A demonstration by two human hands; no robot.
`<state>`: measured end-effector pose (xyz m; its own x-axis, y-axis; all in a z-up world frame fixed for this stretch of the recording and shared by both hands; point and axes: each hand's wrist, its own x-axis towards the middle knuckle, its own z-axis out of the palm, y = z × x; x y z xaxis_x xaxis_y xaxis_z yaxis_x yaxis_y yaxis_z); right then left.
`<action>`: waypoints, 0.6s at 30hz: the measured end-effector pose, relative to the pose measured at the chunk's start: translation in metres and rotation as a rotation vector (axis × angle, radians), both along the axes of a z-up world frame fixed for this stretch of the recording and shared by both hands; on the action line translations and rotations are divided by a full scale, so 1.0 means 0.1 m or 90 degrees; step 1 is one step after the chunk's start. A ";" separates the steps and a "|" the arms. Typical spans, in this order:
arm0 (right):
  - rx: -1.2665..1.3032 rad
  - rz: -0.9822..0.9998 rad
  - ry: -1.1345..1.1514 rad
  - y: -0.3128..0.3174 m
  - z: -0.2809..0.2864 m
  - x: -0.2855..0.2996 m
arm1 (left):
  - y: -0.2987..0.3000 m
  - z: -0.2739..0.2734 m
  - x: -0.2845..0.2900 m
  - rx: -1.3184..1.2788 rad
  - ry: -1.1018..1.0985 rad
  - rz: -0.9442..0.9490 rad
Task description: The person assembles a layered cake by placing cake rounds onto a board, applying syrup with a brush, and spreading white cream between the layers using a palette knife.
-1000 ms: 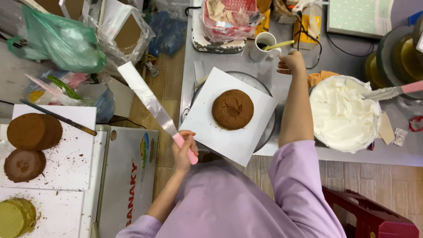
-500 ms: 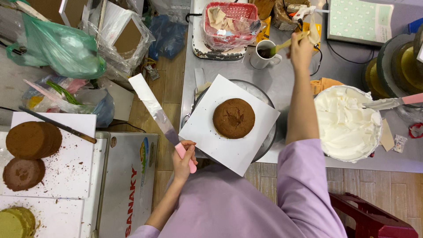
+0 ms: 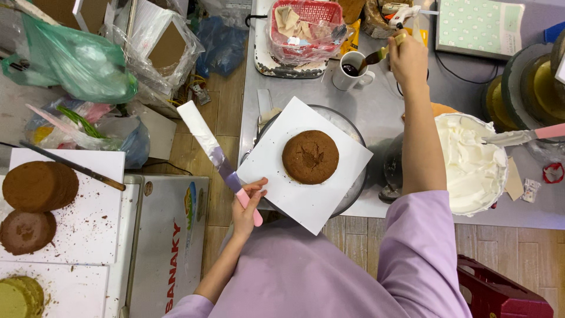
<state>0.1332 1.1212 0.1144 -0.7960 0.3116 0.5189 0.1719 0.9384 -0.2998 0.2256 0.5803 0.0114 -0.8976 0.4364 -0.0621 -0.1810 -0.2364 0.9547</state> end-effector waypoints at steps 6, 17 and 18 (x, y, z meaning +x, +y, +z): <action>-0.081 -0.022 0.053 -0.03 -0.01 -0.02 | 0.00 -0.13 0.01 0.043 0.000 -0.017; -0.302 -0.087 0.050 -0.10 -0.34 0.02 | 0.03 -0.11 0.04 0.017 -0.007 0.015; -0.229 -0.072 0.063 -0.08 -0.31 0.03 | 0.02 -0.11 0.05 0.025 -0.010 0.008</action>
<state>0.1358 1.1127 0.0834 -0.6973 0.5709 0.4335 0.2220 0.7470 -0.6267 0.2304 0.5825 0.0000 -0.9020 0.4276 -0.0594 -0.1930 -0.2764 0.9415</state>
